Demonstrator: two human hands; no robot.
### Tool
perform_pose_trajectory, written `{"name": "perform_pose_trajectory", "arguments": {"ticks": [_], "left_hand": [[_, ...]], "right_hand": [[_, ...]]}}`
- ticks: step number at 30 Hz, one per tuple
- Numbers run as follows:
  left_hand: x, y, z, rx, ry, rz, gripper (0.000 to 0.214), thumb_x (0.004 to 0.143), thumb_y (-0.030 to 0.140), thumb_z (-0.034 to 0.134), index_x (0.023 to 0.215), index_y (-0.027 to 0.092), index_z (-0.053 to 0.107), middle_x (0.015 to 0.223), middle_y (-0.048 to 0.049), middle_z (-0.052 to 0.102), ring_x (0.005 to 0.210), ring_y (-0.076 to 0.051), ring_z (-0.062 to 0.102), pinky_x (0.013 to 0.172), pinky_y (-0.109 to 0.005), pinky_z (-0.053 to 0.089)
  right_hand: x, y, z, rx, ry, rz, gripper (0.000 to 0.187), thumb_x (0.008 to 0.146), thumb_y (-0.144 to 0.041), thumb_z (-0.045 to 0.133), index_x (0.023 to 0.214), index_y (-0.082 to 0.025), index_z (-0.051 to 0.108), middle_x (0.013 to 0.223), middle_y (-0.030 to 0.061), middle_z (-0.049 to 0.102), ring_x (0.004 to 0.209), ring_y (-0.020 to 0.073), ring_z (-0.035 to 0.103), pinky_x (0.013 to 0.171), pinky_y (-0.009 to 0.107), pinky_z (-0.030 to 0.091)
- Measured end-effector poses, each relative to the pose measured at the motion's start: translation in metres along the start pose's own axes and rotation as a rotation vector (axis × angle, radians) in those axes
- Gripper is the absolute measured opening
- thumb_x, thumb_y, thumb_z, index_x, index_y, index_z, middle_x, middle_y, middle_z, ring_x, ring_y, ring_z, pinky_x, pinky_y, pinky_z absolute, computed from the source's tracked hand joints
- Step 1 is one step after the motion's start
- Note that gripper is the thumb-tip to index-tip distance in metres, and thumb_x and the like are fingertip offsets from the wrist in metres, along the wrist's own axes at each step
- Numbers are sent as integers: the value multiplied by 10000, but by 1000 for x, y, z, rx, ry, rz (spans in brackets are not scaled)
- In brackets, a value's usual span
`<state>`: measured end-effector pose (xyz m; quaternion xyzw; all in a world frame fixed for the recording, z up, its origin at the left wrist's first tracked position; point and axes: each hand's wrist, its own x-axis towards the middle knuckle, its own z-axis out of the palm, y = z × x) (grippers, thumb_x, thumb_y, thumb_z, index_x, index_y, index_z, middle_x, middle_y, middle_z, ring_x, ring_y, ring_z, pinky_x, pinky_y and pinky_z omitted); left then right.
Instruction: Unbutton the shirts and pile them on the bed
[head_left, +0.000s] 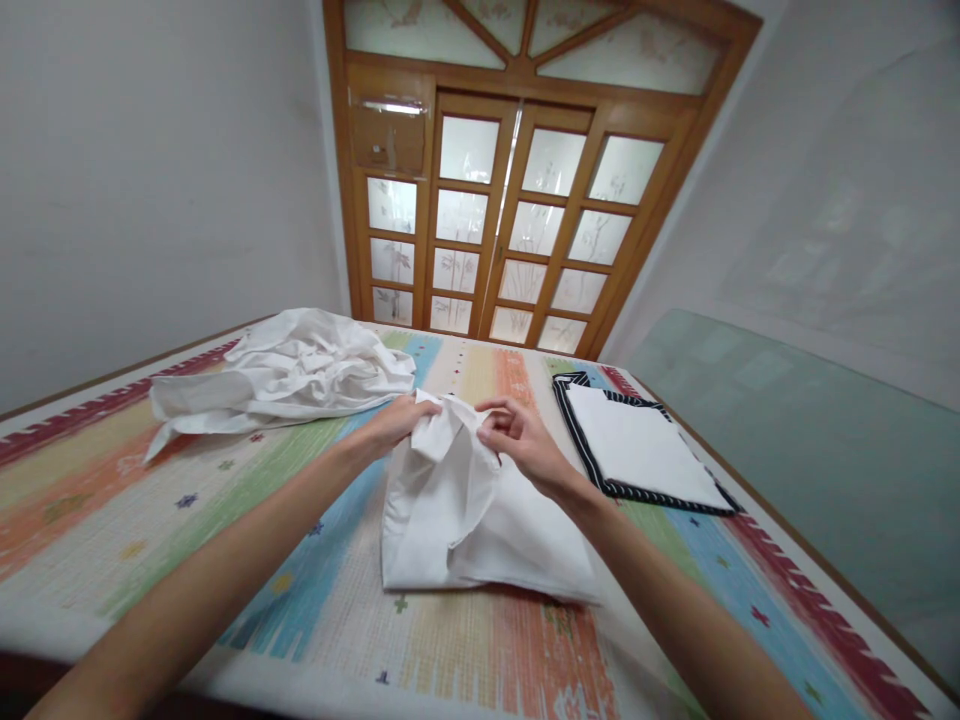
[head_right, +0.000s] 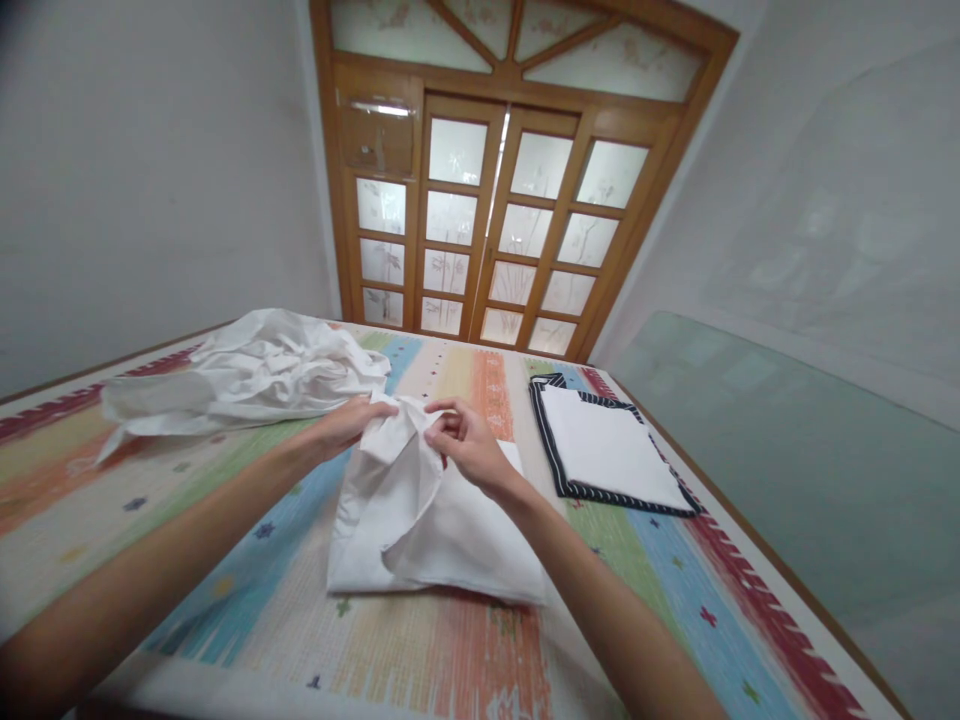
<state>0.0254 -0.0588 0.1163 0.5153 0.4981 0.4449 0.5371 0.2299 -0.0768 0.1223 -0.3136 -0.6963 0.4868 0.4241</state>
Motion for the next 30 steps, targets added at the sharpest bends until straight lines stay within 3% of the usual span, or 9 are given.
{"name": "perform_pose_trajectory", "arguments": {"ticks": [4,11,14,17,19,22,24,26,30], "left_hand": [[0,2,-2,44,38,38,164,649,307,618,667,143,618,638,-25,645,532,-134,554,478,-221,382],[12,38,-8,205,140,437,211,683,372,582,715,166,611,646,5,610,583,-132,526,500,-207,390],[23,64,-26,239,247,561,161,667,322,555,669,163,579,603,14,558,585,-123,498,492,-191,361],[32,83,-50,268,477,602,193,682,304,500,543,171,483,494,33,421,484,-91,375,426,-188,258],[34,87,-63,329,577,618,211,681,288,492,510,174,446,487,37,396,476,-83,344,419,-189,236],[31,78,-74,408,572,572,201,682,280,481,512,174,463,496,32,430,487,-92,370,422,-190,254],[28,69,-72,429,461,511,195,682,291,479,527,174,499,504,27,463,487,-103,402,428,-194,280],[25,62,-63,440,313,462,186,671,306,491,549,172,533,527,21,499,495,-113,434,445,-200,309],[12,64,-38,455,96,398,218,694,361,513,621,167,582,570,14,541,514,-126,473,478,-213,345]], "right_hand": [[-2,-9,-27,-229,302,-161,265,725,-305,627,954,-182,572,619,-49,511,564,114,481,533,237,390],[-9,-25,-77,-879,743,-324,176,729,-237,546,873,-190,635,624,-13,578,580,155,542,657,290,444],[-9,-26,-104,-1073,887,-300,175,723,-242,530,842,-190,647,619,6,596,598,183,563,690,311,444],[-13,-21,-133,-1181,971,-157,167,708,-245,533,800,-183,658,610,25,607,602,199,569,658,311,433],[-19,-15,-150,-1224,849,31,116,676,-231,554,701,-187,658,596,33,616,591,199,569,610,300,416],[-29,-2,-164,-1153,204,355,102,625,-181,575,556,-200,647,511,10,603,518,170,553,531,266,385],[-32,6,-161,-1054,-171,424,98,615,-167,601,565,-206,675,482,-9,599,477,150,537,503,249,371],[-29,10,-148,-1024,-253,342,75,640,-188,634,641,-207,707,538,-2,635,501,147,550,517,247,378],[-5,5,-102,-965,-121,64,197,824,-306,574,916,-183,697,792,44,696,638,156,602,624,270,436]]}}
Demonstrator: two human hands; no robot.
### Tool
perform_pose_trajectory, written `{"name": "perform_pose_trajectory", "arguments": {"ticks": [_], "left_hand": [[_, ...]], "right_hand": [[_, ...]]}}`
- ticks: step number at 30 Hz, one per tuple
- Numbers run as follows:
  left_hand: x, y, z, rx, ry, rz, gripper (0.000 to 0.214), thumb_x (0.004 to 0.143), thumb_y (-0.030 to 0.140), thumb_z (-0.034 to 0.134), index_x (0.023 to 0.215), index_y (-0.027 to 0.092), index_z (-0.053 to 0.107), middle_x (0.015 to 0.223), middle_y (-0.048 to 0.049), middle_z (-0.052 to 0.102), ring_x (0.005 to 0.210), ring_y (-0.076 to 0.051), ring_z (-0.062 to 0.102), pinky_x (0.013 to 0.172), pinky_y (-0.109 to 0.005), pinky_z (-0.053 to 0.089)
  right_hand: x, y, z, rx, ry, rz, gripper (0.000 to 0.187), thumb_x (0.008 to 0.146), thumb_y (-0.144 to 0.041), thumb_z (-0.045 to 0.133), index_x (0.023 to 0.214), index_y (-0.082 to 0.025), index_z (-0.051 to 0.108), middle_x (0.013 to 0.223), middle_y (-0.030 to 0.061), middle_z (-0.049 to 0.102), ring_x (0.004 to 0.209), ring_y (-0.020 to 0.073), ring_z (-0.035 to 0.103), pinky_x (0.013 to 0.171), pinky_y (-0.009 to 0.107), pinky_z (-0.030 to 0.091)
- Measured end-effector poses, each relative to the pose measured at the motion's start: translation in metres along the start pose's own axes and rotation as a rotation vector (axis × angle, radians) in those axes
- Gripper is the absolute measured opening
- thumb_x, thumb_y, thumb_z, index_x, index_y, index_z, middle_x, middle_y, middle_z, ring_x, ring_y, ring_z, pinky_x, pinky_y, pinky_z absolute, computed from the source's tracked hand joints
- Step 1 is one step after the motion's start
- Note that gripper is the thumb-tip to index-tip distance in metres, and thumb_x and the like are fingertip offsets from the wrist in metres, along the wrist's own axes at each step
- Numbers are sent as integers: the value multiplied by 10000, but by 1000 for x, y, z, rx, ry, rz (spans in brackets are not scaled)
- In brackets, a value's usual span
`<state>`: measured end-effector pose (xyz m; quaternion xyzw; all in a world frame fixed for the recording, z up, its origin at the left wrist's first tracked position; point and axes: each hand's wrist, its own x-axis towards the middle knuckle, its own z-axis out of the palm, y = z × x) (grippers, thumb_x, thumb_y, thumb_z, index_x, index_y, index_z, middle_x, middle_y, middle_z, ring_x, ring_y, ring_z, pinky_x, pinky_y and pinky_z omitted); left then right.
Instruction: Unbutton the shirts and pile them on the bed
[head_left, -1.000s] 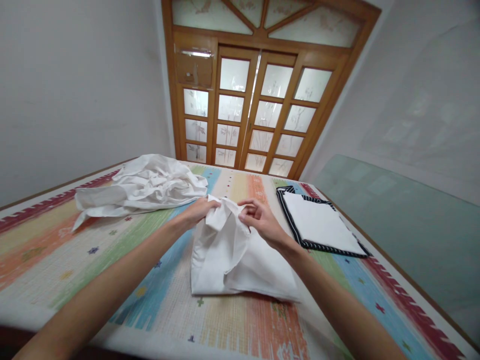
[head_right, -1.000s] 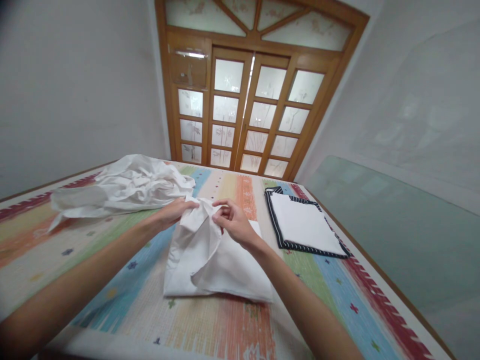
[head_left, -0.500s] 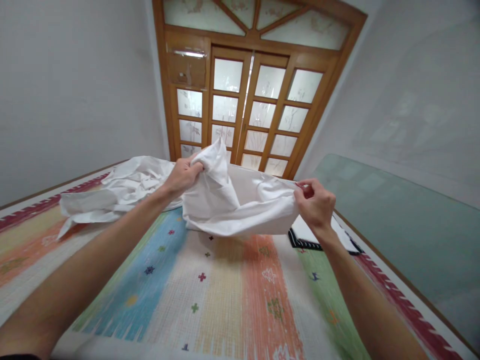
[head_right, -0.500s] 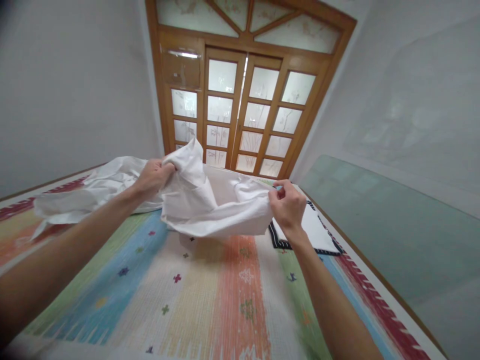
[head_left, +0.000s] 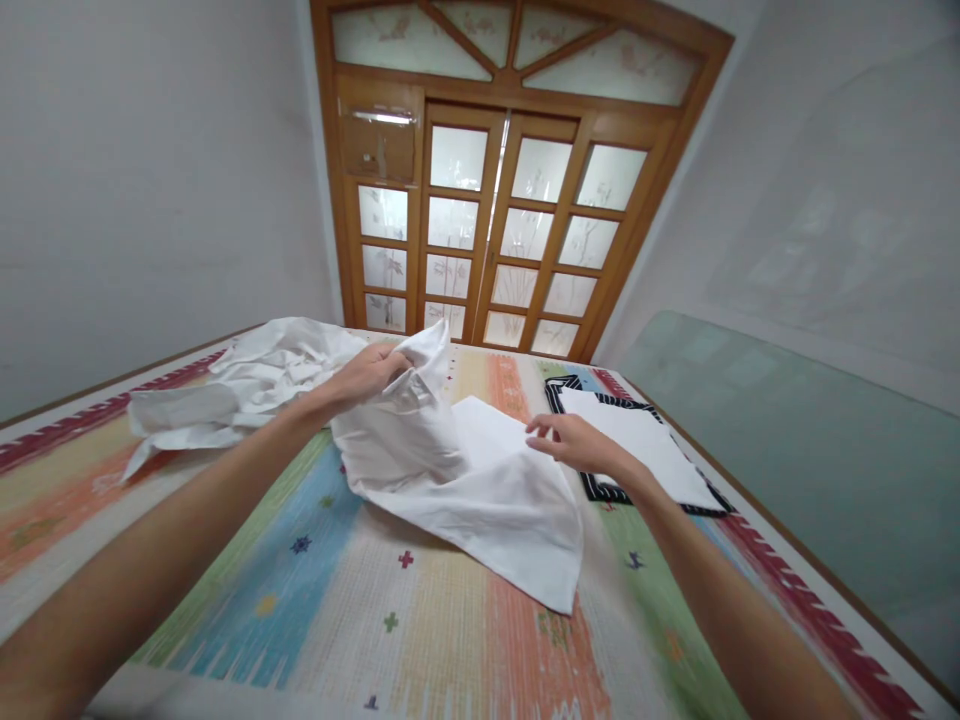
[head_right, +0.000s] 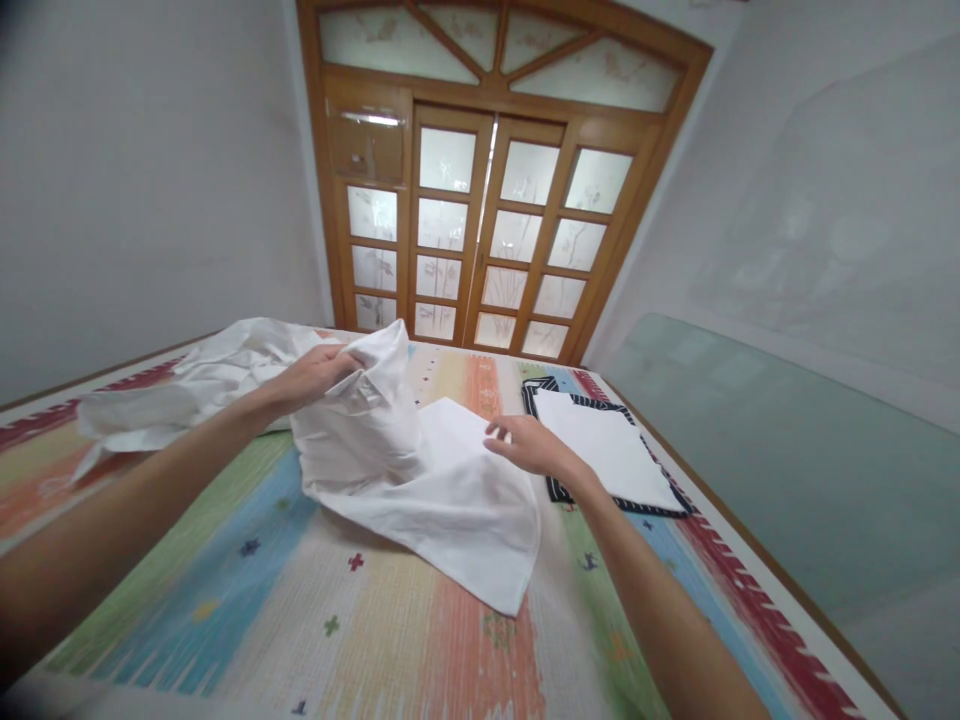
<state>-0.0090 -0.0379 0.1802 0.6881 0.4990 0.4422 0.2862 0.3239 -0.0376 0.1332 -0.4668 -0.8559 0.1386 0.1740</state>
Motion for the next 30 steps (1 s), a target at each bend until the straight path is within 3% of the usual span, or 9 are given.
{"name": "perform_pose_trajectory", "arguments": {"ticks": [4,7,9,12,16,18,22,26,30], "left_hand": [[-12,24,9,114,-235,115,289,715,443,597,757,163,653,695,-3,618,624,-152,547,547,-223,391],[-20,32,9,210,-322,233,284,620,346,686,846,174,674,779,4,642,699,-167,564,601,-225,416],[-24,32,6,266,-307,278,271,605,272,654,856,172,673,773,11,636,693,-163,557,610,-227,419],[-25,28,2,376,-263,331,325,640,205,571,948,171,671,769,11,636,699,-165,569,647,-240,444],[-14,16,0,560,-128,555,537,676,80,500,1194,196,582,1069,-56,628,982,-208,588,870,-317,467],[-2,10,1,685,-26,666,593,678,12,465,1241,188,532,1169,-93,571,1094,-221,545,943,-353,444],[28,8,1,870,190,761,478,748,-3,442,1195,149,511,1128,-126,553,1090,-255,526,949,-414,442],[55,24,-8,886,404,739,322,833,68,439,1139,129,520,1068,-146,568,1092,-298,518,939,-446,423],[69,47,-14,801,527,726,210,890,147,434,1064,146,553,1065,-144,587,1145,-311,489,983,-453,371]], "right_hand": [[28,-51,15,185,189,-213,365,861,-388,576,1170,-194,573,1115,88,628,703,140,602,677,294,485],[41,-79,26,148,428,-329,547,813,-351,638,1316,-238,456,1295,119,494,736,142,588,678,302,489],[48,-89,31,29,510,-363,496,822,-327,621,1291,-246,482,1242,111,518,773,163,584,675,297,470],[60,-89,33,-154,440,-375,327,880,-338,560,1189,-233,566,1027,87,625,822,203,595,660,280,422],[85,-77,21,-308,317,-250,222,895,-373,563,993,-188,637,817,105,680,776,243,618,636,284,368],[98,-76,9,-363,361,-158,207,895,-364,557,937,-179,640,793,123,684,766,257,625,626,291,355],[113,-89,-24,-439,578,-88,218,913,-347,504,926,-171,631,771,114,670,779,254,619,625,298,367],[115,-104,-54,-377,858,-214,162,913,-257,474,947,-180,613,872,101,632,897,249,579,655,309,420],[111,-99,-77,-365,980,-424,170,918,-181,432,954,-195,598,990,103,565,1056,277,518,692,340,473]]}}
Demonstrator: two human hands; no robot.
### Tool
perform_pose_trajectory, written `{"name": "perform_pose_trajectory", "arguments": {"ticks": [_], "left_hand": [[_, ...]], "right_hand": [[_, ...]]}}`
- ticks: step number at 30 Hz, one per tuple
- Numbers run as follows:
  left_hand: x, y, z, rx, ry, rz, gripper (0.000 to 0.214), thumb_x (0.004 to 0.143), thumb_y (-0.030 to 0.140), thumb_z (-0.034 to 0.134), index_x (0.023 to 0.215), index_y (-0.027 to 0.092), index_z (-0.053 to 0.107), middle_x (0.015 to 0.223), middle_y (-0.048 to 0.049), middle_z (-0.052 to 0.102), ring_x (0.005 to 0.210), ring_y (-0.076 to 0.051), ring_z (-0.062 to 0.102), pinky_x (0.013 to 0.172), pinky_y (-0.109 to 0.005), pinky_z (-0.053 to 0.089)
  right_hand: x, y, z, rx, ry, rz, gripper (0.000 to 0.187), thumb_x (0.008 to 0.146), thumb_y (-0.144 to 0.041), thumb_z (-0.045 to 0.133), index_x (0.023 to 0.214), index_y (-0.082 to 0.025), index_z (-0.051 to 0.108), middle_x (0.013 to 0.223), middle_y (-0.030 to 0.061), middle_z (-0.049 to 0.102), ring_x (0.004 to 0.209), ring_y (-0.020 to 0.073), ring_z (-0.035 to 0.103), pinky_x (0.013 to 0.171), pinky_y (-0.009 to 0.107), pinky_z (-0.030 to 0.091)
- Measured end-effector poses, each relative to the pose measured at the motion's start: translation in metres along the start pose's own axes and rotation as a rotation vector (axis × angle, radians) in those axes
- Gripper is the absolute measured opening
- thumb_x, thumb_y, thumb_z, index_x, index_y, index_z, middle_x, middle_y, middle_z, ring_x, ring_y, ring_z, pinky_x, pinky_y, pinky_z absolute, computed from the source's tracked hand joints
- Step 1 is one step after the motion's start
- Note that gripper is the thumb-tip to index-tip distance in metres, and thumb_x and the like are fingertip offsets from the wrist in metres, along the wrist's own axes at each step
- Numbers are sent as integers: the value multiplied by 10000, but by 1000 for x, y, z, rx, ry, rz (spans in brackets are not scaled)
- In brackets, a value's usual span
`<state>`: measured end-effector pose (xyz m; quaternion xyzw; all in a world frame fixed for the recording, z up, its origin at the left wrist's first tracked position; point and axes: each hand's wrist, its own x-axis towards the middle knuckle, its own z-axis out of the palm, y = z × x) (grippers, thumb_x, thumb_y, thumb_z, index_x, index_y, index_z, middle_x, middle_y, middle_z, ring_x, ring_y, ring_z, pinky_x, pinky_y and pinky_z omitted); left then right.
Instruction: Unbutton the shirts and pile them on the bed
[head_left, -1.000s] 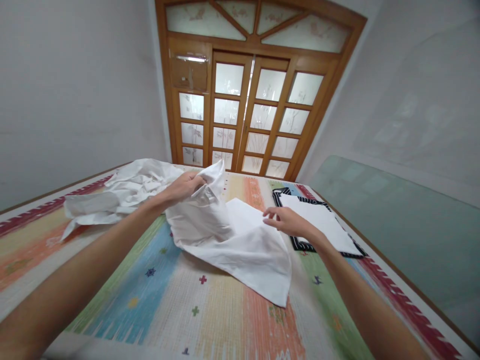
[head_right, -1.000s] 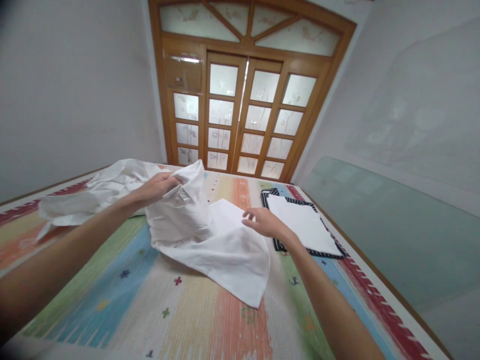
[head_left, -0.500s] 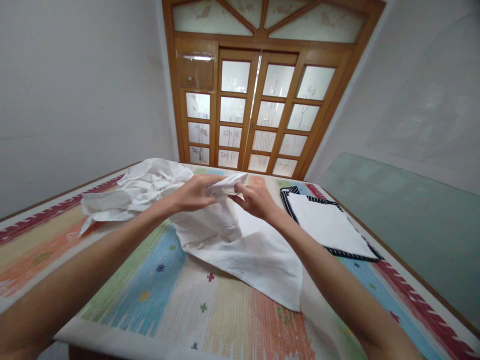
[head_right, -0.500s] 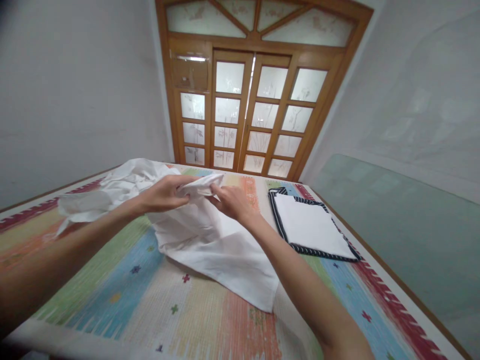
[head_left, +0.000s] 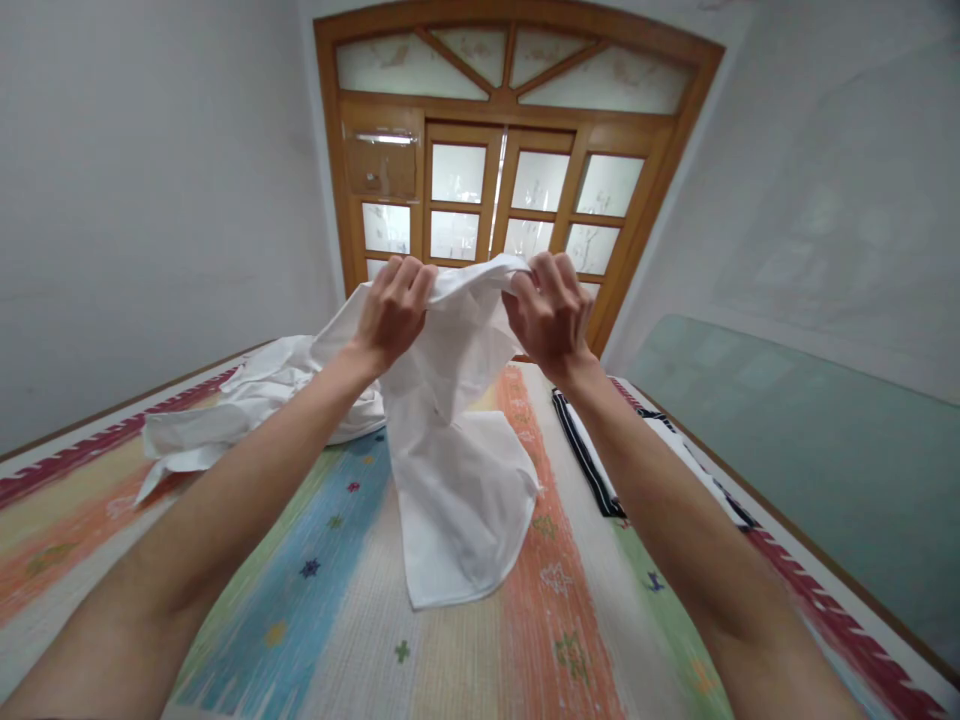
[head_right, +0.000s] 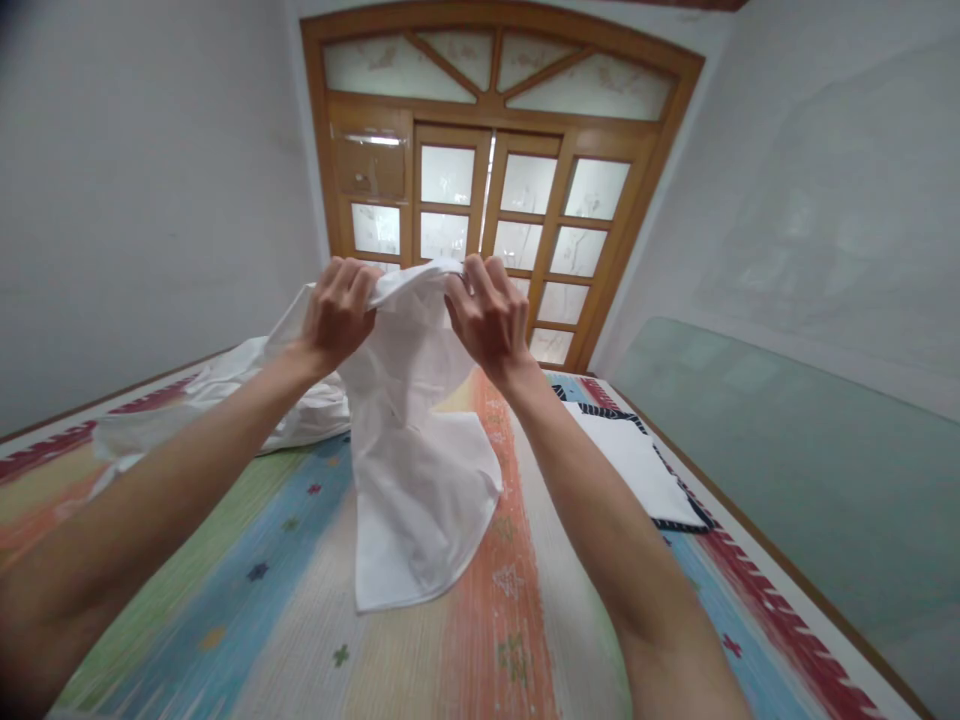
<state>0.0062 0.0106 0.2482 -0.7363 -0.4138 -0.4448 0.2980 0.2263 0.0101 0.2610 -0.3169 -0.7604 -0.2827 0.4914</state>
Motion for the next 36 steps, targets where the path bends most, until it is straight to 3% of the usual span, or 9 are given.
{"name": "perform_pose_trajectory", "arguments": {"ticks": [5,10,15,19,22,24,26,29,36], "left_hand": [[7,-12,3,-8,197,-281,218,879,298,517,1036,153,559,1136,-151,587,1206,-351,435,1008,-492,323],[-18,-44,18,49,31,-583,230,857,363,513,793,156,591,906,-127,633,978,-297,567,919,-433,407],[-45,-10,24,-124,77,-440,200,796,354,613,761,159,589,781,-67,625,756,-192,584,752,-320,465],[-56,42,26,-607,-328,-177,275,804,431,623,744,165,659,716,-24,660,574,-115,579,568,-228,447],[-60,71,30,-764,-385,-368,441,870,498,515,627,155,647,554,-18,623,453,-112,562,476,-225,425],[-62,81,33,-815,-314,-461,423,895,477,473,735,150,687,652,-49,683,525,-139,619,522,-250,477],[-63,87,37,-778,-231,-396,307,855,392,549,1000,162,692,971,-91,723,821,-195,677,725,-315,534],[-63,86,42,-627,-282,-211,468,740,287,662,1194,189,607,1251,-87,624,1190,-263,521,996,-410,434],[-67,63,43,-462,-508,-67,238,723,310,630,922,186,590,868,-40,630,874,-229,566,813,-363,456]], "right_hand": [[-4,26,-7,-27,116,-32,150,905,-165,434,908,-196,580,1003,88,525,1100,292,488,724,388,509],[-19,43,-8,-1,145,110,66,856,-190,517,801,-199,551,1032,87,523,1060,282,492,846,471,474],[-26,42,-1,114,57,211,112,812,-192,541,714,-213,492,903,54,541,859,211,529,792,374,455],[-30,30,4,168,32,235,176,814,-197,528,675,-223,425,736,7,509,730,178,496,699,314,417],[-34,23,5,193,57,250,215,816,-202,531,660,-226,385,689,-12,475,675,160,471,654,294,391],[-37,20,5,203,64,251,227,819,-207,537,660,-227,376,685,-15,468,664,156,466,644,292,383],[-39,19,4,198,68,245,229,827,-215,538,664,-227,378,691,-13,471,669,157,466,648,294,384],[-40,20,4,161,76,224,228,845,-230,538,673,-227,389,705,-7,483,691,165,475,669,301,392],[-41,35,-5,-30,-13,191,197,888,-312,548,733,-212,478,815,37,536,761,194,507,684,313,401]]}}
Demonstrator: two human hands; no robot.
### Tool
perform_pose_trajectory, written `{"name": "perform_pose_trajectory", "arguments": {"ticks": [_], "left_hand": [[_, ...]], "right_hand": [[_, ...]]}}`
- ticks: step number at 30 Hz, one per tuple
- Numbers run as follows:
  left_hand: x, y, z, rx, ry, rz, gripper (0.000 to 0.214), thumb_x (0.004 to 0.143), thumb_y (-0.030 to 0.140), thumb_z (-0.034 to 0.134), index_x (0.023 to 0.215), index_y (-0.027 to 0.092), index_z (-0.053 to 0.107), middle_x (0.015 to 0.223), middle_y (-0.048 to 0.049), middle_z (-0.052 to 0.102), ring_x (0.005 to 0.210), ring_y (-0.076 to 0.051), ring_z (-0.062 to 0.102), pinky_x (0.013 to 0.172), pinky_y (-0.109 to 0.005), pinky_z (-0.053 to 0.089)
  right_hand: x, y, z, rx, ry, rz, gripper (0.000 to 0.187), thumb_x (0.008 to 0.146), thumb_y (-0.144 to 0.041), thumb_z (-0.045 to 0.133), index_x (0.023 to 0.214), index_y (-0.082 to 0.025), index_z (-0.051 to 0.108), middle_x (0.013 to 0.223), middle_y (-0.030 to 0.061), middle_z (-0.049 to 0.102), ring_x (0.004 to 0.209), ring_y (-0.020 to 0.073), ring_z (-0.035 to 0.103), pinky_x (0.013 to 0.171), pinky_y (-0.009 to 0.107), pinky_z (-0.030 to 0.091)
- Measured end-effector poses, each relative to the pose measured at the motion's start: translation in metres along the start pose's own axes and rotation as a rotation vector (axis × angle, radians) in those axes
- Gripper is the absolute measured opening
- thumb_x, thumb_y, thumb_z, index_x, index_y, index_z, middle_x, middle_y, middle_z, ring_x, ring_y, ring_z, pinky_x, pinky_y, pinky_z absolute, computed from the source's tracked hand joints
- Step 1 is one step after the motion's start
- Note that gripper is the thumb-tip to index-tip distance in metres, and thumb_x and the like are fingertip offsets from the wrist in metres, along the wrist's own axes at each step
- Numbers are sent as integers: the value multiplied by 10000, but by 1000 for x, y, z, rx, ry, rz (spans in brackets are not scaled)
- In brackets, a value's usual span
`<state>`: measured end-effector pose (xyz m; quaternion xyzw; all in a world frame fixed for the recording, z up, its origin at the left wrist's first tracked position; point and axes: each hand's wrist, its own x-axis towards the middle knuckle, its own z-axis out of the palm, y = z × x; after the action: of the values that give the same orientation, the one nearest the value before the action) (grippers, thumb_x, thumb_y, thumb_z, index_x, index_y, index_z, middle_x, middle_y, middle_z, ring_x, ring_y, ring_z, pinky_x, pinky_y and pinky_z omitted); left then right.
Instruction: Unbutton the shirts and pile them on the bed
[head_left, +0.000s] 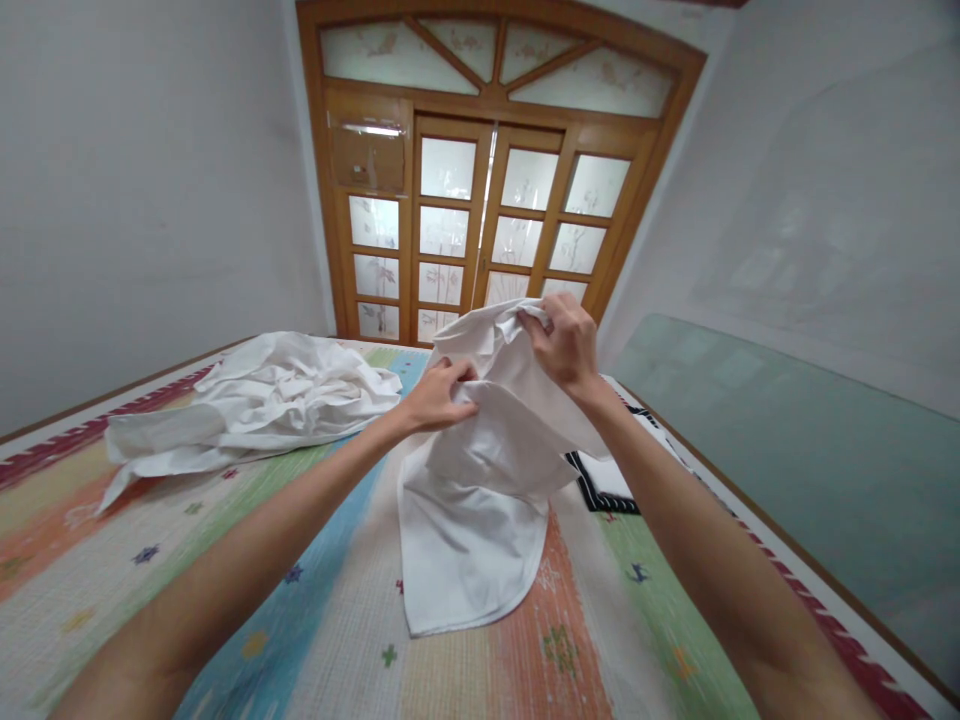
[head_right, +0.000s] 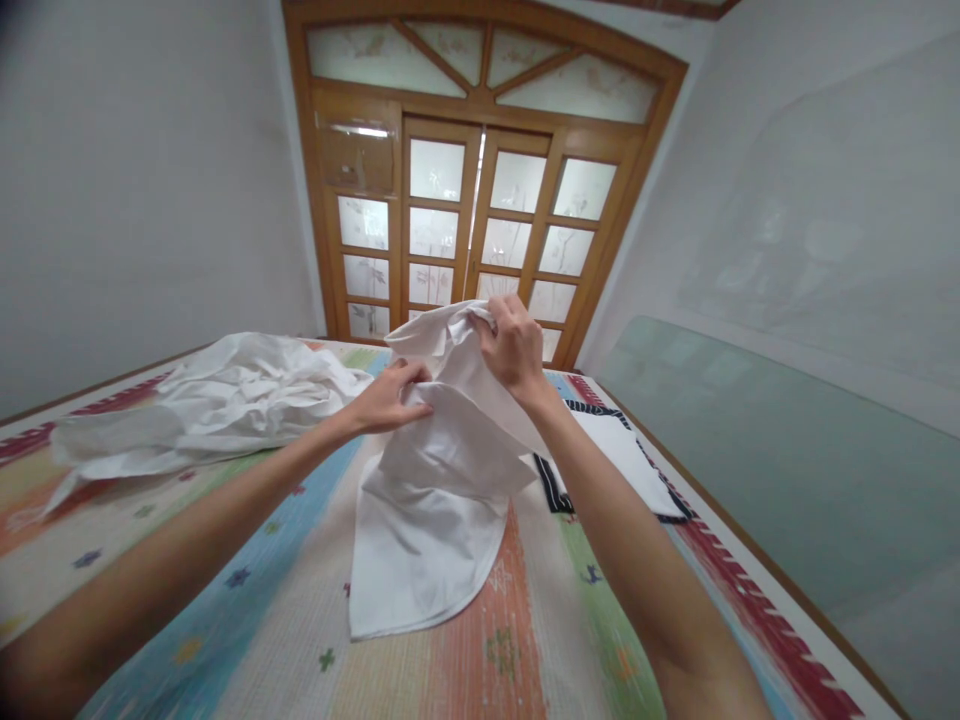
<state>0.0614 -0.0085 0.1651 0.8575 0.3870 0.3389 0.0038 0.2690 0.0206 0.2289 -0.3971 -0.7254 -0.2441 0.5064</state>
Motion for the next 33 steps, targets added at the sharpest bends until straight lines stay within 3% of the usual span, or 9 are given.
{"name": "perform_pose_trajectory", "arguments": {"ticks": [5,12,15,18,20,23,27,30,33], "left_hand": [[-26,-30,-20,424,-88,215,277,847,442,531,827,175,603,772,-83,611,837,-250,543,816,-401,395],[-91,-90,-55,663,-236,302,154,823,206,543,691,187,621,731,-87,659,809,-238,553,777,-373,395],[-110,-88,-62,593,-323,209,246,848,293,532,655,184,637,726,-102,673,780,-241,588,741,-363,411],[-119,-66,-62,471,-517,-29,485,875,557,451,628,192,655,613,-83,639,636,-229,595,634,-334,411],[-119,-49,-59,413,-557,-206,581,883,645,352,714,200,685,622,-75,643,610,-232,605,599,-324,409],[-110,-32,-50,450,-327,-307,616,834,706,395,1034,185,657,862,-114,694,781,-287,645,655,-357,450],[-89,-29,-31,436,4,-192,665,803,610,540,1292,163,484,1231,-167,591,1098,-316,559,873,-421,450],[-73,-41,-18,269,11,-206,329,862,418,492,1066,183,599,1091,-117,654,1030,-267,590,890,-392,444],[-58,-59,-17,100,78,-424,258,887,317,385,728,201,554,783,-61,661,796,-217,617,730,-318,458]], "right_hand": [[8,37,-11,-167,42,146,189,903,-341,527,770,-208,507,865,63,548,819,223,525,719,340,410],[4,93,-25,-268,213,332,218,910,-372,497,762,-213,503,867,86,553,857,255,528,721,368,412],[1,97,-21,-230,275,389,201,895,-338,523,743,-210,495,825,65,542,835,245,532,727,366,406],[0,88,-10,-99,260,349,234,878,-356,552,711,-208,481,754,28,520,763,210,524,718,348,411],[0,77,0,22,222,306,266,883,-395,550,707,-208,482,705,7,501,706,187,508,699,336,421],[2,56,13,176,187,265,296,913,-462,503,754,-211,502,673,-7,485,662,170,493,663,325,436],[7,29,21,290,136,201,318,944,-512,422,874,-218,523,726,7,511,709,181,522,656,327,456],[9,16,17,360,72,192,307,951,-501,409,972,-218,524,800,27,547,761,190,551,680,337,472],[5,15,4,431,-19,201,335,891,-490,537,1100,-232,494,903,32,584,811,191,574,719,346,481]]}}
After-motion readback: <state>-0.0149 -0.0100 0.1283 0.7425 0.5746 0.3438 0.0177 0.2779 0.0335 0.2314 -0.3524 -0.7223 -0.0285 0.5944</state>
